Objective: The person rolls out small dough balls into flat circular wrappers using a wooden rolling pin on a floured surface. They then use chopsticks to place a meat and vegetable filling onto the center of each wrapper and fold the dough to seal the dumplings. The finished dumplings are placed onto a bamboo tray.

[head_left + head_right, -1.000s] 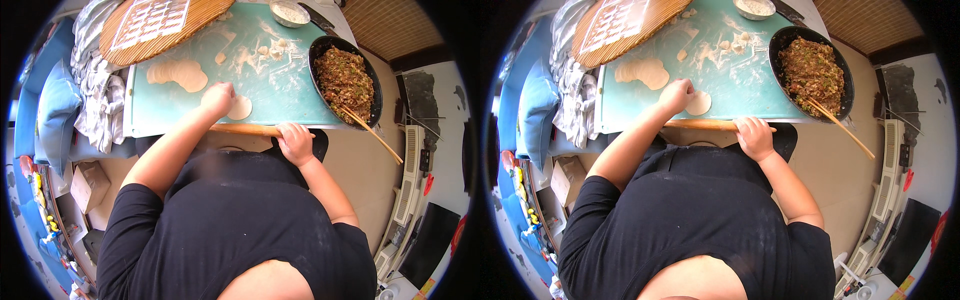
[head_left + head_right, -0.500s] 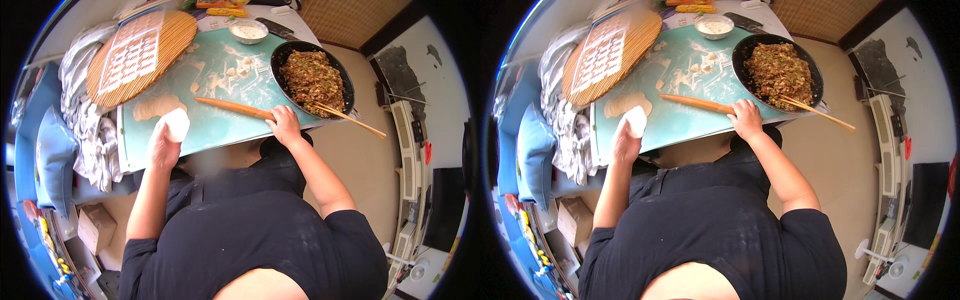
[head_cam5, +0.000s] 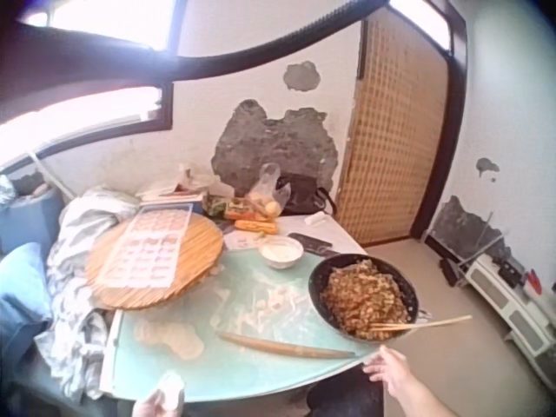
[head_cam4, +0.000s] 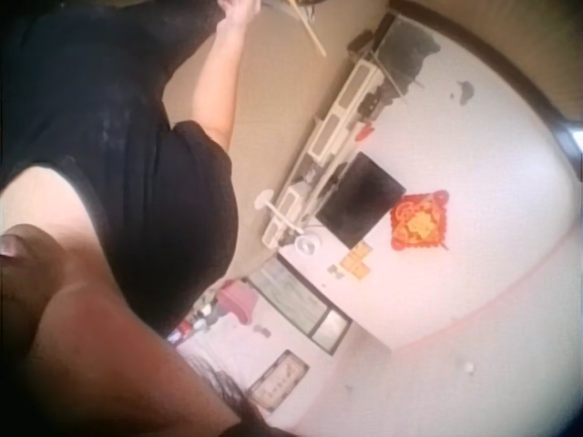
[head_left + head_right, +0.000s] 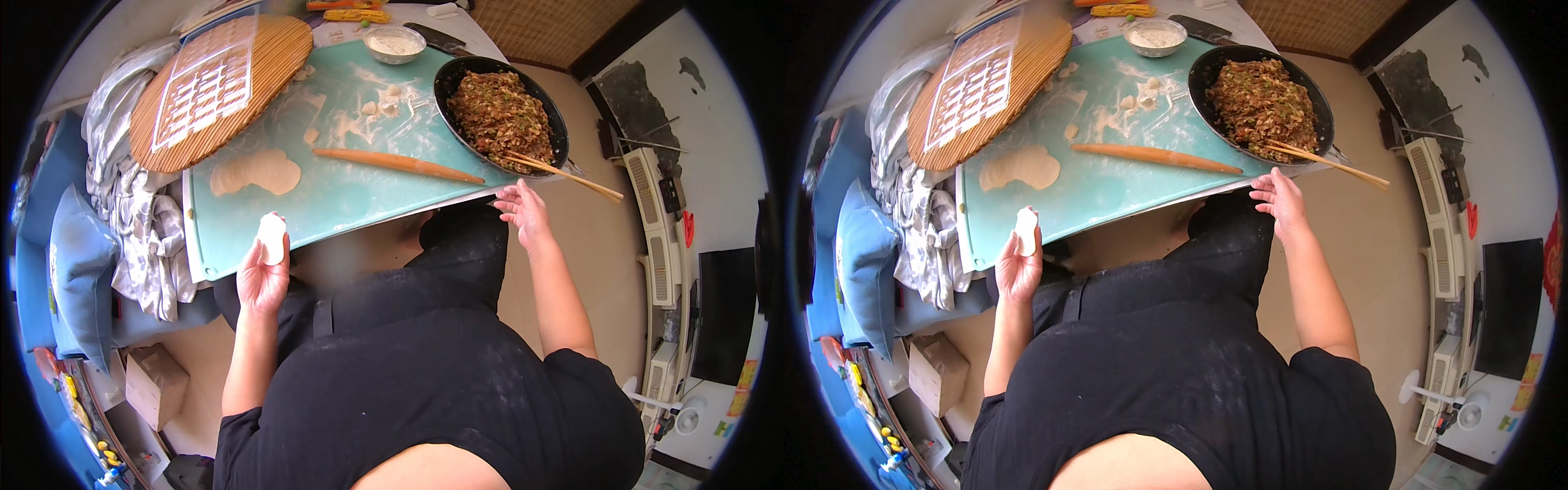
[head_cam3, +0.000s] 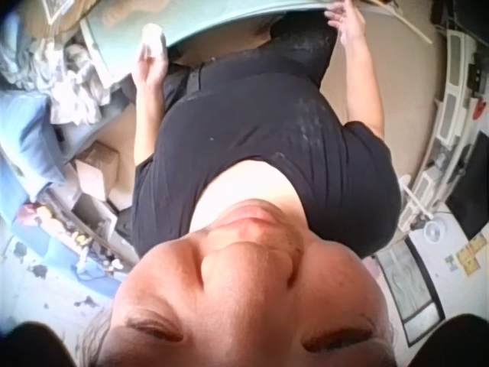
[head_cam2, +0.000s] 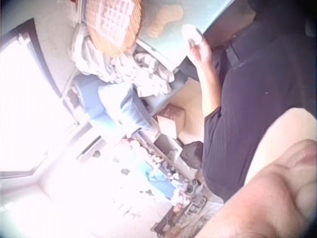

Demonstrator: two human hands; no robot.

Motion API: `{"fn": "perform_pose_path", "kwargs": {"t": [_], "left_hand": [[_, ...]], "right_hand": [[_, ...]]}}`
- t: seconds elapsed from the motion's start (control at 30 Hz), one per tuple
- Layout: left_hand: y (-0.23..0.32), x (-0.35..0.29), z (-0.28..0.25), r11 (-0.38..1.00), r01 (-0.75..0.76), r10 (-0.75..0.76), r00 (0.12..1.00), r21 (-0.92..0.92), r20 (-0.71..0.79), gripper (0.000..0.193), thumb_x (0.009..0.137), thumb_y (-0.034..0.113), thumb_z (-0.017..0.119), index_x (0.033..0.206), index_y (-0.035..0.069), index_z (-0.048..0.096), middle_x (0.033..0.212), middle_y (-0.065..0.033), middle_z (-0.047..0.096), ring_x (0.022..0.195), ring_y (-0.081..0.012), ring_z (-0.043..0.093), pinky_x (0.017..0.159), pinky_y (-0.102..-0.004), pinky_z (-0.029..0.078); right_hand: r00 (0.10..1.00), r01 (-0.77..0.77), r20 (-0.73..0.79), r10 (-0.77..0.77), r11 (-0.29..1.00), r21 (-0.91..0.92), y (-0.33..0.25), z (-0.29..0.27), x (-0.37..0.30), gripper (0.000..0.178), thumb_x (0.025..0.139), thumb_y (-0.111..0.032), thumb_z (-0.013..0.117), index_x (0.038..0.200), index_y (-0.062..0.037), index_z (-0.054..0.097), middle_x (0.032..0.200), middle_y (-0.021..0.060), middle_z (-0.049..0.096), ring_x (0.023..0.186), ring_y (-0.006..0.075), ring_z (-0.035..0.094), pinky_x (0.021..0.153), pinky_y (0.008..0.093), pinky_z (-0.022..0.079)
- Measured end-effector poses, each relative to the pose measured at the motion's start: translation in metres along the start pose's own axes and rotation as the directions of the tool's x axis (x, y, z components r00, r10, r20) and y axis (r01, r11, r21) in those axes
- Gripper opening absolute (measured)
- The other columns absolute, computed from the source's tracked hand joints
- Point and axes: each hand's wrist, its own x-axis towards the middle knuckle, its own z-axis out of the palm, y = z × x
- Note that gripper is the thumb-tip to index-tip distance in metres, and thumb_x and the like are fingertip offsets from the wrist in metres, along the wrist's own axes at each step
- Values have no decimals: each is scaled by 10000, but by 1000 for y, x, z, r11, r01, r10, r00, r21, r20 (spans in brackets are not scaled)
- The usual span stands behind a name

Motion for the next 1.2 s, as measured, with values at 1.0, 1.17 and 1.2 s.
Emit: {"fn": "perform_pose_path", "kwargs": {"t": [1.0, 1.17, 1.2], "left_hand": [[22, 11, 15, 949, -192, 248, 945, 251, -215, 450, 946, 285, 429, 1307, 25, 365, 1353, -181, 390, 1228, -324, 415, 995, -441, 412], [-3, 56, 54, 970, -101, 160, 950, 220, -267, 436, 911, 314, 509, 1257, 58, 439, 1301, -142, 456, 1188, -297, 456, 980, -441, 418], [-7, 61, 60, 972, -89, 146, 955, 219, -259, 434, 906, 313, 519, 1251, 59, 445, 1288, -136, 468, 1181, -292, 463, 978, -440, 420]], "right_hand": [[-1, 276, 621, 784, 597, -753, 213, 169, 59, 569, 853, -552, 481, 1211, -117, 557, 1208, 74, 546, 1065, 217, 523, 894, 342, 396], [32, 327, 707, 707, 661, -675, 197, 156, 52, 486, 856, -490, 497, 1129, -98, 585, 1159, 93, 565, 1079, 235, 514, 916, 347, 386], [66, 357, 707, 705, 645, -676, 188, 152, 52, 479, 858, -483, 495, 1124, -95, 586, 1156, 95, 565, 1082, 236, 513, 919, 348, 383]]}}
